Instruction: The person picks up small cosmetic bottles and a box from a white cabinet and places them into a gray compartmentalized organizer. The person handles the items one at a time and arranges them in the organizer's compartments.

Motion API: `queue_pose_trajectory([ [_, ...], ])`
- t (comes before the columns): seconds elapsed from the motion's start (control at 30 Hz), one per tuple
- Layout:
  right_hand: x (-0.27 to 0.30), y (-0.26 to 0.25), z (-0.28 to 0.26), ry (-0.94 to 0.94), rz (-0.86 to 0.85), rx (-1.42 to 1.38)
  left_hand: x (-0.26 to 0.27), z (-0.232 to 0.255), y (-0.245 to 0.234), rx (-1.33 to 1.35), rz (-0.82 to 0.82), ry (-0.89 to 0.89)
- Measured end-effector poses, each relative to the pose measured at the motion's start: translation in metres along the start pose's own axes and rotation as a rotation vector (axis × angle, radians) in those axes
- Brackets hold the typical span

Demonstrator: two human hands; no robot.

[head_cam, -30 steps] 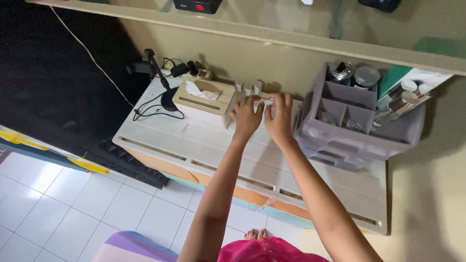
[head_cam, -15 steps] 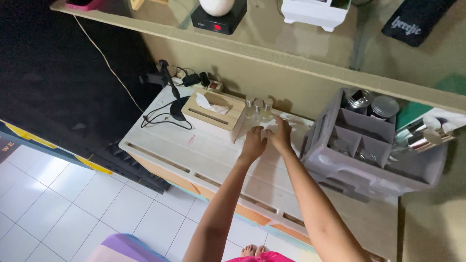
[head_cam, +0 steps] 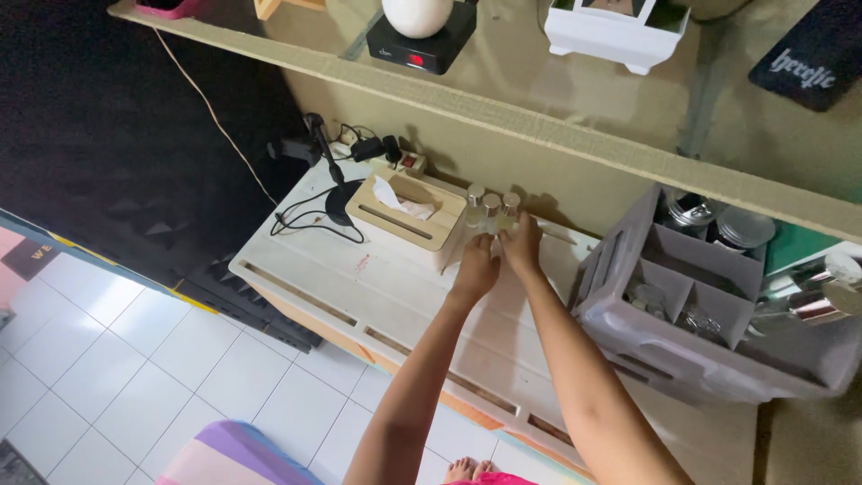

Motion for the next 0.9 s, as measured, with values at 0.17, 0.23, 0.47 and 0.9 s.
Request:
queue_pose_trajectory([
  [0.17,0.007,-0.028,-0.04,0.066,-0.063,-0.107,0.0,0.007,-0.01,0.024,0.031,0.002],
  [0.23,0.012,-0.024,-0.03,0.091,-0.073,-0.17,-0.001,0.013,-0.013,0.02,0.039,0.015],
  [0.47,0.03,-0.061,-0.057,0.485,-0.057,-0.493,-0.003,0.041,-0.032,0.149,0.093,0.013],
  [0.9,0.072,-0.102,-0.085,0.219,-0.176,-0.299,-0.007,0.076,-0.074,0.445,-0.04,-0.145],
])
Point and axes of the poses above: each hand's wrist, its own x-axis away from the middle knuckle, its own y-axis out of the palm, z = x × y, the point moved 2 cm from there along -x, towards the middle knuckle, and after that the axes turned 2 degrees about z, right-handed, at the moved point
